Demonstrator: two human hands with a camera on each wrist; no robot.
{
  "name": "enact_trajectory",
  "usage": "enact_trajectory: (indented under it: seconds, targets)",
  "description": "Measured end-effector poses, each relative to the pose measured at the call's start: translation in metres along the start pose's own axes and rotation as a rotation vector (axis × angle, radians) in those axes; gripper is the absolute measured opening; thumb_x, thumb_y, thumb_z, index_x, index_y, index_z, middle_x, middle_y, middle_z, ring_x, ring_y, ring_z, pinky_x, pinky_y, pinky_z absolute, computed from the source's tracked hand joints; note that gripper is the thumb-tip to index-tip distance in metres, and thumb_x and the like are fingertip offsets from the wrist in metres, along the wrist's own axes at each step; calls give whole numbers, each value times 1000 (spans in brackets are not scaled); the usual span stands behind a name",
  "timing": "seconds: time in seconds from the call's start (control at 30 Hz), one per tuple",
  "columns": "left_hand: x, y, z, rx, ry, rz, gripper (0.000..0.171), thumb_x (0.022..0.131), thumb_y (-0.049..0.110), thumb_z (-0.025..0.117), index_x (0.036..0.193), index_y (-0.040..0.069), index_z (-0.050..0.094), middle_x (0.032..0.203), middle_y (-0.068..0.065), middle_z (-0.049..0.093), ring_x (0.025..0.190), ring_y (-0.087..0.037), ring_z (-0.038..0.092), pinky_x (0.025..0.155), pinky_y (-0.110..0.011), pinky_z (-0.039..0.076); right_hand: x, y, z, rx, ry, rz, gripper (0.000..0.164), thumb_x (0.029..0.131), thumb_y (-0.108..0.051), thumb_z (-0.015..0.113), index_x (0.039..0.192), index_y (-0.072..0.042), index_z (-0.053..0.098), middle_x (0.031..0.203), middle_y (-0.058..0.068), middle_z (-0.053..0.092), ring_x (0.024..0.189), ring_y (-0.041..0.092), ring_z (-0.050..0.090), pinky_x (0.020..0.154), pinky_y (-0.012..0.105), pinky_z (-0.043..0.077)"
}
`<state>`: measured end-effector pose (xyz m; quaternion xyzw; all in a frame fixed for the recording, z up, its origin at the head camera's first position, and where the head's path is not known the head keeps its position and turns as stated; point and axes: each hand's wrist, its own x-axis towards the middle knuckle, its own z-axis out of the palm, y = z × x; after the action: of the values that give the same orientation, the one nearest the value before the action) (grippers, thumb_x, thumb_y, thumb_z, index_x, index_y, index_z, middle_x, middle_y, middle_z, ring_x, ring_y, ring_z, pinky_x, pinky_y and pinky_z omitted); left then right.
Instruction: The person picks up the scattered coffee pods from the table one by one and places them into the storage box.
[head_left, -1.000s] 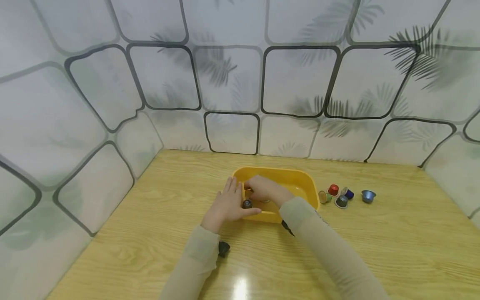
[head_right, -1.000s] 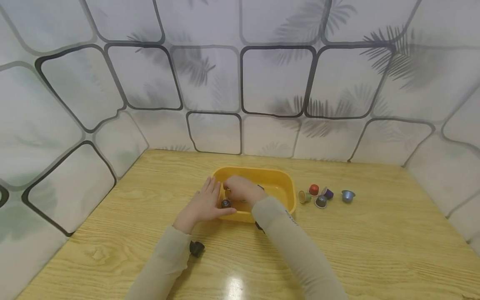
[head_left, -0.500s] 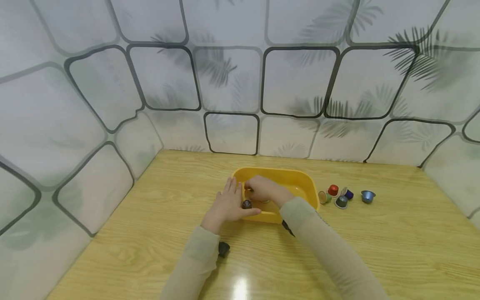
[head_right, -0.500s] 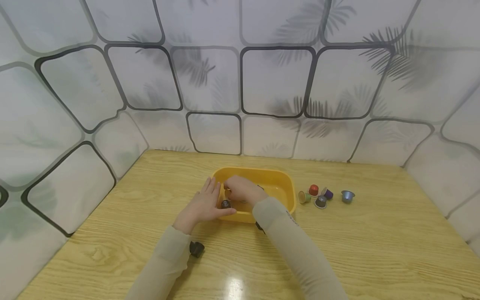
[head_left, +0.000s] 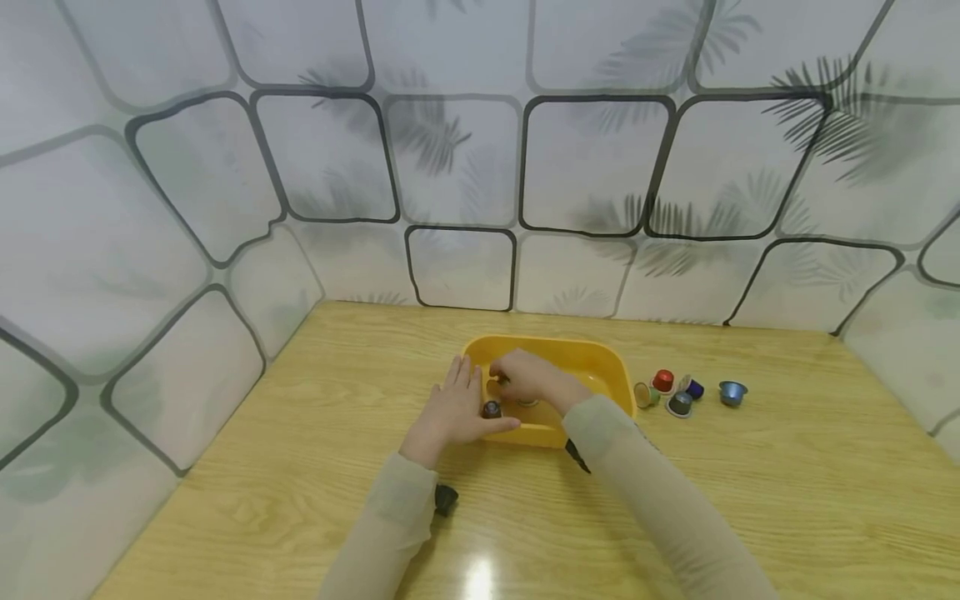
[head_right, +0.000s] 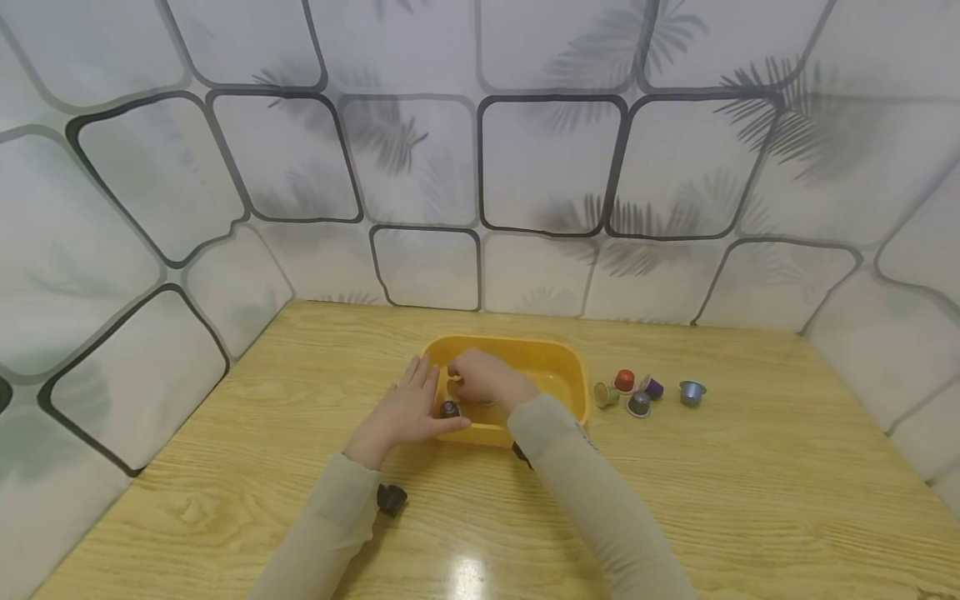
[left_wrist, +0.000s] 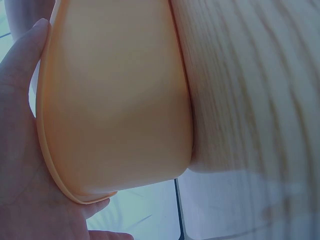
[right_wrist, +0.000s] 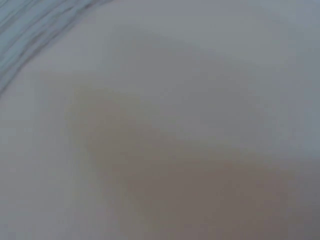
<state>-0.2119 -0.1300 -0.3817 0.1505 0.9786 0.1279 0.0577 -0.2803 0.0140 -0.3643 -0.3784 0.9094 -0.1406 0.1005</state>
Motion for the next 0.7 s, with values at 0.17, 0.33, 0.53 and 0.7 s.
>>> enact_trajectory:
  seconds: [0.17,0.33,0.53,0.7]
  targets:
    - [-1,0,0,-8,4,4,107,70,77,38,140,-2,13,144,-19,-2,131,-28,-9,97,-57,18,-6,-2,-5,47,16,-4,24,85,-11,60,105,2,61,97,13,62,85,23,57,75,35,46]
    - [-1,0,-1,-11,1,7,109,69,79,35,140,-1,14,144,-19,-2,131,-28,-9,97,-57,19,-13,-3,-11,42,57,-9,35,83,-12,62,114,3,56,112,14,58,103,26,53,88,37,41]
    - [-1,0,-1,-10,0,6,110,69,79,35,140,-1,13,144,-19,-2,131,-27,-9,97,-57,18,-22,-2,-15,76,115,-38,36,82,-13,63,114,2,56,112,13,58,103,25,53,88,36,41]
    - [-1,0,-1,-10,2,3,109,69,78,37,140,-2,14,145,-19,-1,131,-27,-8,97,-57,18,-31,-1,-21,114,156,-69,36,82,-10,63,114,4,56,112,14,57,103,26,53,88,37,41]
